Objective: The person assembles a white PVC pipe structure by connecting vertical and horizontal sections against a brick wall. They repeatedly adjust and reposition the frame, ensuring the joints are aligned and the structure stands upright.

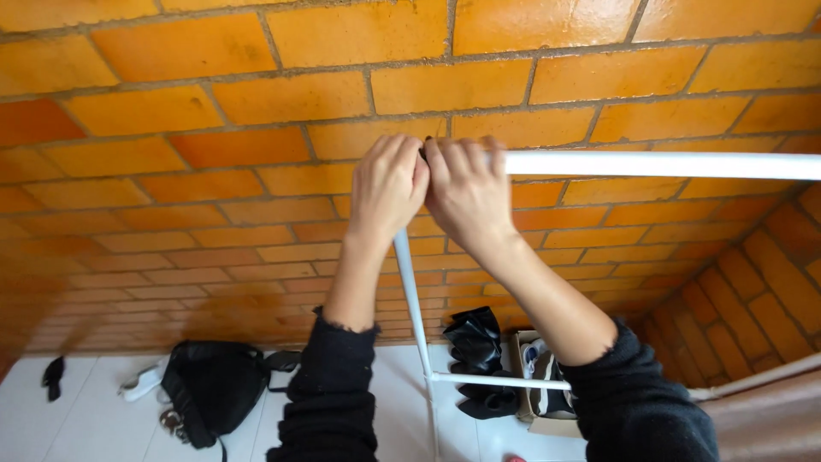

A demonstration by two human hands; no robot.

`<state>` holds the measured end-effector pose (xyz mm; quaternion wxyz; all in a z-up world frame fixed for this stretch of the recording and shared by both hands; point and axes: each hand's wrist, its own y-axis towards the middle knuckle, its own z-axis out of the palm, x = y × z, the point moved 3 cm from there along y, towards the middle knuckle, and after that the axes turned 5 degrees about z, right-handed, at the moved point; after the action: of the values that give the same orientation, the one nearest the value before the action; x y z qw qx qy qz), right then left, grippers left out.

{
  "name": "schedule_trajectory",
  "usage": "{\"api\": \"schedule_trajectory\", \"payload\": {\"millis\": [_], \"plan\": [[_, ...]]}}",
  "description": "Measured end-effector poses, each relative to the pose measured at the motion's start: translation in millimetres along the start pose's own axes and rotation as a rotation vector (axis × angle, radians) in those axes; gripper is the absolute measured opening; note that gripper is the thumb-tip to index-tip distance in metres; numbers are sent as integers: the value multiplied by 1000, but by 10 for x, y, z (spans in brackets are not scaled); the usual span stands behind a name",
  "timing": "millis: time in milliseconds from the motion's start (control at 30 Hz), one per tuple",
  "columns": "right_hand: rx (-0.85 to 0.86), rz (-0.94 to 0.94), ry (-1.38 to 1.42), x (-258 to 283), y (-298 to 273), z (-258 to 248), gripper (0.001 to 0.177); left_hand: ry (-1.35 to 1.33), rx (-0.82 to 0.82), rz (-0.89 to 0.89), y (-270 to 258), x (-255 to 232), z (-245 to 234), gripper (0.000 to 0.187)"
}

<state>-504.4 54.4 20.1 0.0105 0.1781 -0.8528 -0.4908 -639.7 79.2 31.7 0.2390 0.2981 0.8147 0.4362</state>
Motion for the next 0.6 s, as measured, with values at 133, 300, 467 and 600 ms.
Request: {"api": "schedule_trajectory", "payload": {"millis": [133, 300, 467, 600], "plan": [[-87, 14, -89, 207, 243, -202, 51, 90, -168, -49, -43, -81, 104, 5], [-50, 117, -51, 198, 112, -59, 14, 165, -292, -85, -97, -167, 126, 11], [-93, 155, -53, 212, 121, -83, 22, 139, -350, -88, -158, -203, 145, 14], [-141, 123, -63, 203, 120, -51, 22, 193, -347, -101, -180, -159, 218, 20]]}}
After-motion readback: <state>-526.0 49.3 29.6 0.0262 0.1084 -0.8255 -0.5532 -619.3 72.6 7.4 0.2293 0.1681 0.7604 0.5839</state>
